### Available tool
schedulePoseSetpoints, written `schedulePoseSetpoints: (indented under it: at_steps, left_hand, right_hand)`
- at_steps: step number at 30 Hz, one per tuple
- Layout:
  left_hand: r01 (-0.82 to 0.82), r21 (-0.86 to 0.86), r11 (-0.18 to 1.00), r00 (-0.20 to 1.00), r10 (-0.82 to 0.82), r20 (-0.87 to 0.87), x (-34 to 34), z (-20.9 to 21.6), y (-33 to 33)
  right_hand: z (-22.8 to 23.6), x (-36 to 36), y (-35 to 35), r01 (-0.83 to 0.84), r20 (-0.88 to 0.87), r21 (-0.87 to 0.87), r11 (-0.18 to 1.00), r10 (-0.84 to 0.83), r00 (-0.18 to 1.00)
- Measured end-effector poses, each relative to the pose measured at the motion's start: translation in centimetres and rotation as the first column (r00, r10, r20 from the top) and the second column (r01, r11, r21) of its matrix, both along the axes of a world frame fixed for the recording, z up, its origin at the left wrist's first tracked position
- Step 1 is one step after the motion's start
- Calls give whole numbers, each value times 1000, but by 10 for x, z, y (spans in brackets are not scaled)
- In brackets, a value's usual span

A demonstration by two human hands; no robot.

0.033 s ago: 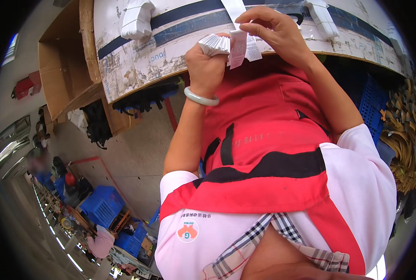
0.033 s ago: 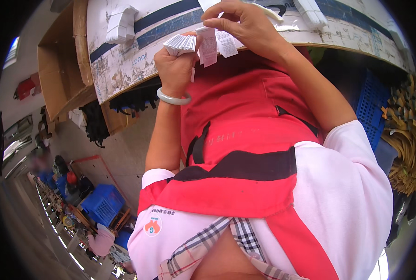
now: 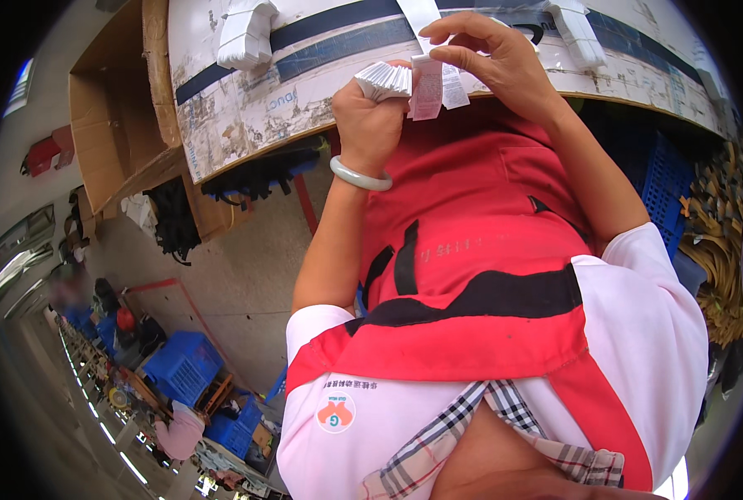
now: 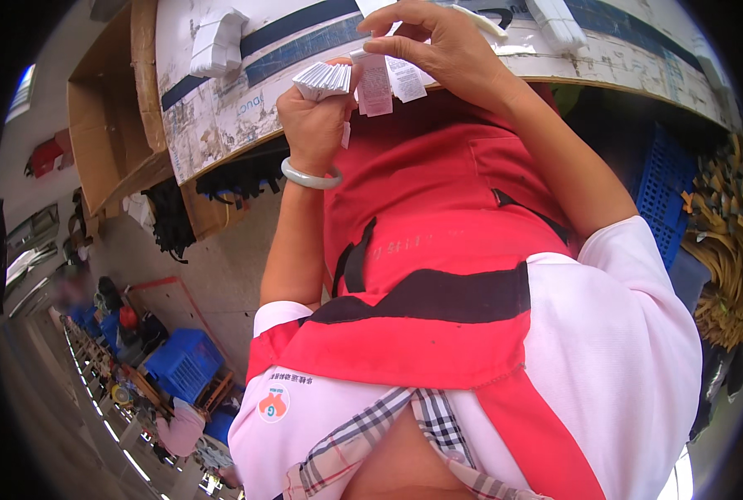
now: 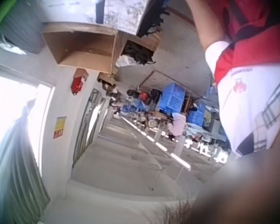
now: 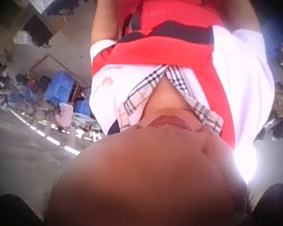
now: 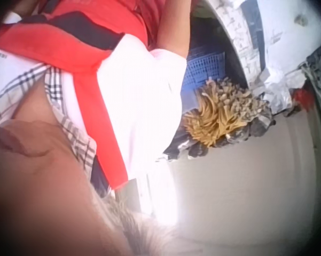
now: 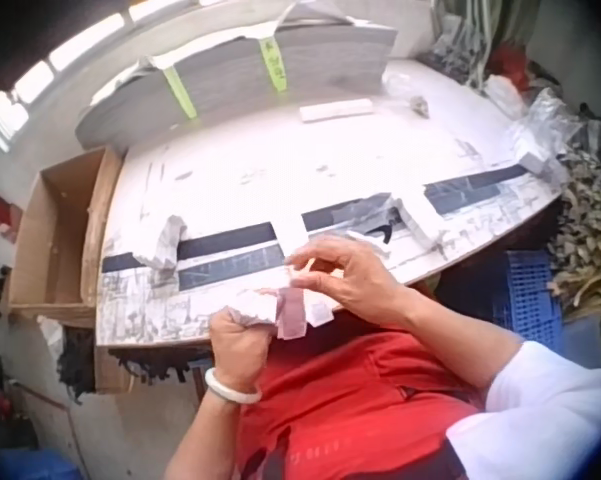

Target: The person is inspecting and sorting white clothing tags.

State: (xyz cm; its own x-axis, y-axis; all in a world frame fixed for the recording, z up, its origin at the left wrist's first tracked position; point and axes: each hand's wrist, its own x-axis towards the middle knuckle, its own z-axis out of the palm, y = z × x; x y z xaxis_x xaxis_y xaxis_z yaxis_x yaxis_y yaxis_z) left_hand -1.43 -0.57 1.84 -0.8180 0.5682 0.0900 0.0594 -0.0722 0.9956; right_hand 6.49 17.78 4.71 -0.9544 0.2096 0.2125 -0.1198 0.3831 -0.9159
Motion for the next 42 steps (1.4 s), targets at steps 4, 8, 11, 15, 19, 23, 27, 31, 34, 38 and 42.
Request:
schedulePoseSetpoints:
  at_steps: [4,8,11,15,19,23,27,31,34,38,42]
  left_hand:
    - [43,2,999,989,-43,139,5,2,-5]
    - [43,36,998,984,-48,170,10,4,-3]
    - [53,26,998,991,-56,122,8,1,-4]
    - [74,58,996,993,-79,93,7,-4,-5]
    - [54,95,994,989,-67,134,9,-4,-4]
    - [55,93,994,988,-68,140,9,-6,-6]
    - [71,60,996,987,-79,137,11,-3,-5]
    - [65,84,994,985,-77,156,13,-6,-5]
    - [114,72,991,953,-129,274,12,-7,-6]
    - [155,224,962,812,-253,526,8,-6,-6]
    - [276,344,898,620,-439,650,13,-10,-8]
  right_hand:
    - [-9,8,-3,-18,13,53,998,17,1000]
    - [-16,9,-4,-50,8,-41,998,51,999]
    - [-12,9,-3,-62,19,10,998,62,998]
    - [-5,10,-7,-68,86,-53,996,72,994]
    - [-7,11,-7,-86,45,-7,996,86,995]
    - [-15,13,-7,-73,29,-9,997,74,997]
    - [-11,15,-8,-80,136,-125,989,97,986]
    - [-4,14,-12,-73,177,-176,982,104,979]
    - [-5,13,-7,-89,256,-301,949,170,952]
    - [14,18,-7,-255,288,-509,822,441,850]
    - [-7,13,-23,-50,232,-249,967,109,967]
